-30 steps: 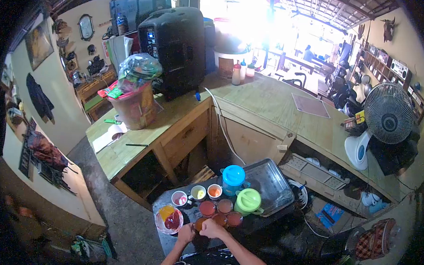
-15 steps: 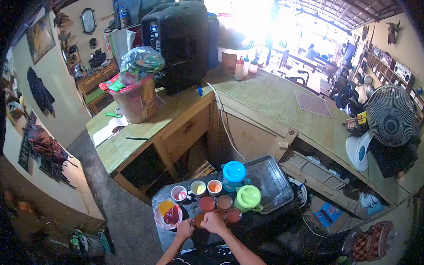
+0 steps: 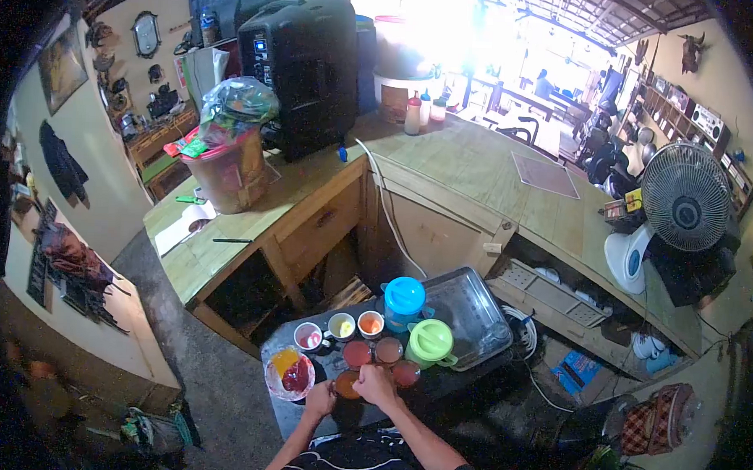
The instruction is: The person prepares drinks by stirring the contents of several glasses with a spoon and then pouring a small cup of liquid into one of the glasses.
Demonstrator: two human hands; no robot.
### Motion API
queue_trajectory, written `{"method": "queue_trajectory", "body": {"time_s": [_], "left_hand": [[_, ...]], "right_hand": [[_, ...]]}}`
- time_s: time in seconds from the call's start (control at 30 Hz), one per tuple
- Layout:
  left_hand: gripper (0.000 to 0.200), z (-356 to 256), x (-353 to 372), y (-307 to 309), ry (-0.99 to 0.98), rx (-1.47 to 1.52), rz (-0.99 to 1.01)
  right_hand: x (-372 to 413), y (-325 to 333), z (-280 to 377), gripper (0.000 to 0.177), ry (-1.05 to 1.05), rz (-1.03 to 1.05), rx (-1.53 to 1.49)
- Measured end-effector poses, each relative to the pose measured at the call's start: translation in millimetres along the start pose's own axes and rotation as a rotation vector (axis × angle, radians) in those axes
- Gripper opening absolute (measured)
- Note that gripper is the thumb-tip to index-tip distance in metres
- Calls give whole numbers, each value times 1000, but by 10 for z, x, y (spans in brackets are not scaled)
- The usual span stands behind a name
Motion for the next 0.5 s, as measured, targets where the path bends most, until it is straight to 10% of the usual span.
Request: {"method": "queue_trajectory", "body": {"time_s": [0.27, 0.5], "left_hand": [[17, 24, 31, 1, -2, 3, 21], [17, 7, -26, -2, 0, 2, -12]], "right_hand": [[93, -417, -103, 19, -74, 411, -194], [30, -46, -61, 19, -6, 12, 31]]}}
Point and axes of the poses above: each hand's wrist, its own x-axis away from the middle knuckle, its own y-axis out of the back of the hand, z = x × y, the point moved 8 cm from there along -x, towards the middle knuckle, and after that the axes turned 8 degrees about -x, right-handed, at the moved point
